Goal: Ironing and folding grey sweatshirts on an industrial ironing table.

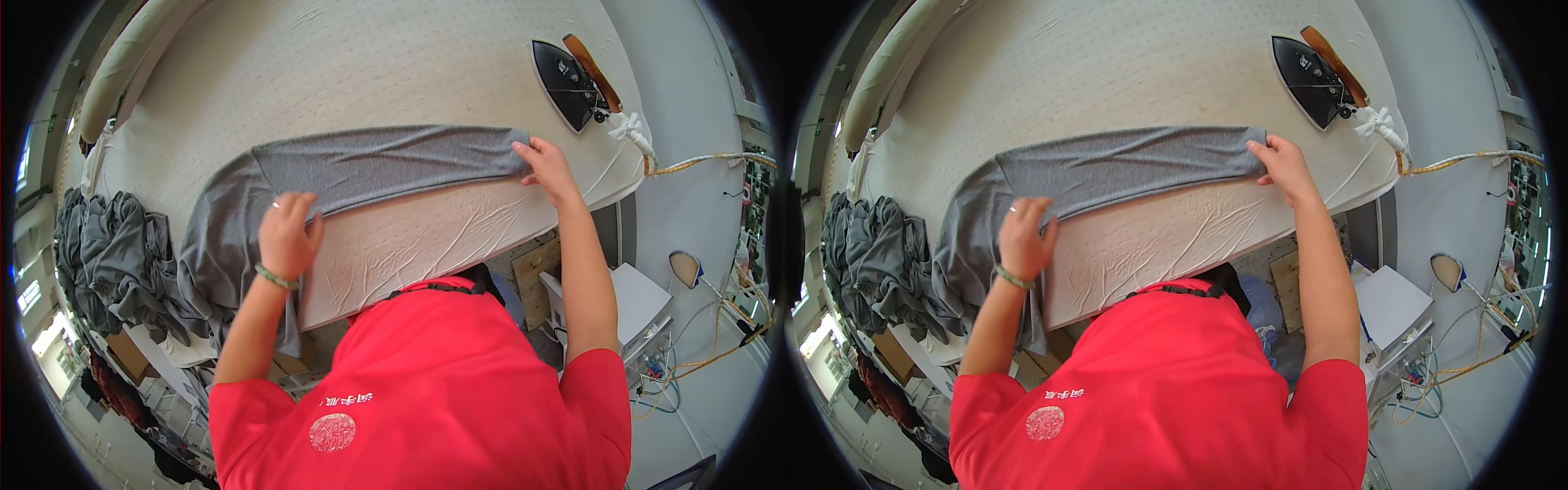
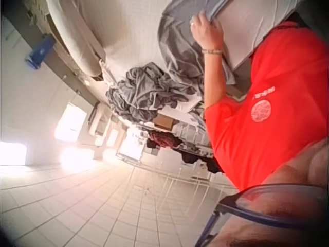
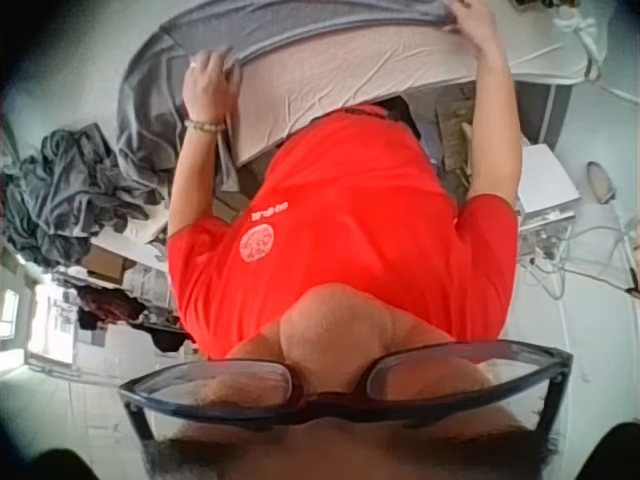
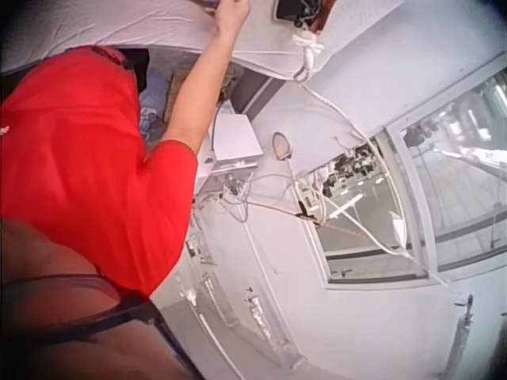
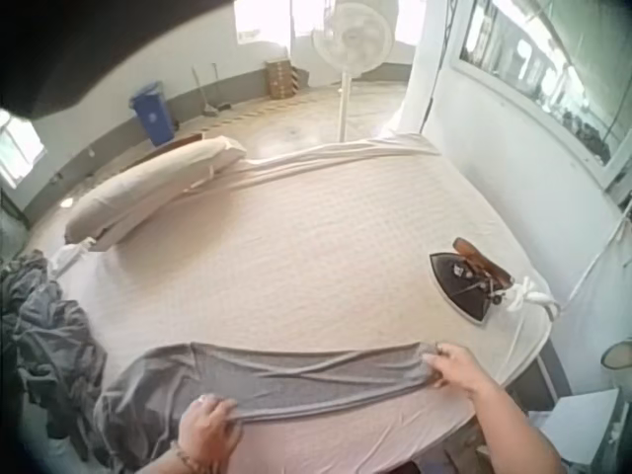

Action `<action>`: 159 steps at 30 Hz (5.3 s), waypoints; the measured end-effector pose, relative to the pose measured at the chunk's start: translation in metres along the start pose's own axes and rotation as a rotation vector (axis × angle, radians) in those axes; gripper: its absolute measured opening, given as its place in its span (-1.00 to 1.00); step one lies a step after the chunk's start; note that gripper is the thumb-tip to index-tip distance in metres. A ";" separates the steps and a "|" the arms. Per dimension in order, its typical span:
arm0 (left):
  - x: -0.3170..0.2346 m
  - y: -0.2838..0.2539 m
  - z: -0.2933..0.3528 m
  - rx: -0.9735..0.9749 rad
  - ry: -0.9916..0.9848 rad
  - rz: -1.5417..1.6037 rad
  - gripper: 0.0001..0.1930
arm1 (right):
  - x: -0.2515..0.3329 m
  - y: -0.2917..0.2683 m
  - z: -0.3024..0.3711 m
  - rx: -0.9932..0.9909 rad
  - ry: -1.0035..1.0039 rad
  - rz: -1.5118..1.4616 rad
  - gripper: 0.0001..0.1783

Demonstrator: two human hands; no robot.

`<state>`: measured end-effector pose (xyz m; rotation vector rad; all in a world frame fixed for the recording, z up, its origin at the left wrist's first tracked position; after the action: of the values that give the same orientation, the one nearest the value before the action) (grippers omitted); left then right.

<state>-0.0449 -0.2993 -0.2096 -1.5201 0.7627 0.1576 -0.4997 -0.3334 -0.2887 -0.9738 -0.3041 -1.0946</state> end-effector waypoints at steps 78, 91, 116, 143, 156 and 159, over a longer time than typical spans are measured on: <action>-0.109 0.124 0.026 -0.114 0.085 0.016 -0.50 | -0.004 -0.030 0.003 -0.389 -0.319 0.256 -0.69; -0.174 0.183 -0.021 -0.096 -0.065 -0.092 -0.41 | -0.001 -0.009 -0.032 0.098 -0.308 0.017 -0.46; -0.242 0.215 -0.083 -0.217 -0.076 0.076 -0.55 | -0.011 -0.040 -0.035 0.217 -0.558 0.099 -0.54; -0.250 0.223 -0.078 -0.290 -0.107 0.178 -0.62 | 0.059 -0.029 -0.018 0.002 -1.534 1.039 -0.39; -0.256 0.227 -0.079 -0.300 -0.137 0.142 -0.68 | 0.078 -0.156 -0.145 0.177 -0.028 0.711 -0.55; -0.247 0.227 -0.081 -0.318 -0.147 0.099 -0.68 | 0.107 -0.123 -0.100 0.089 -0.457 0.865 -0.60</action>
<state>-0.3852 -0.2652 -0.2567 -1.7481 0.7190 0.4785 -0.5782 -0.4903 -0.2142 -1.1108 -0.2540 -0.0667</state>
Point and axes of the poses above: each hand's wrist, its own z-axis away from the middle knuckle, its own y-axis out of the palm, x = y × z, the point moved 8 cm from there along -z, towards the middle knuckle, and after that the axes turned 7 degrees about z, right-handed, at the moved point
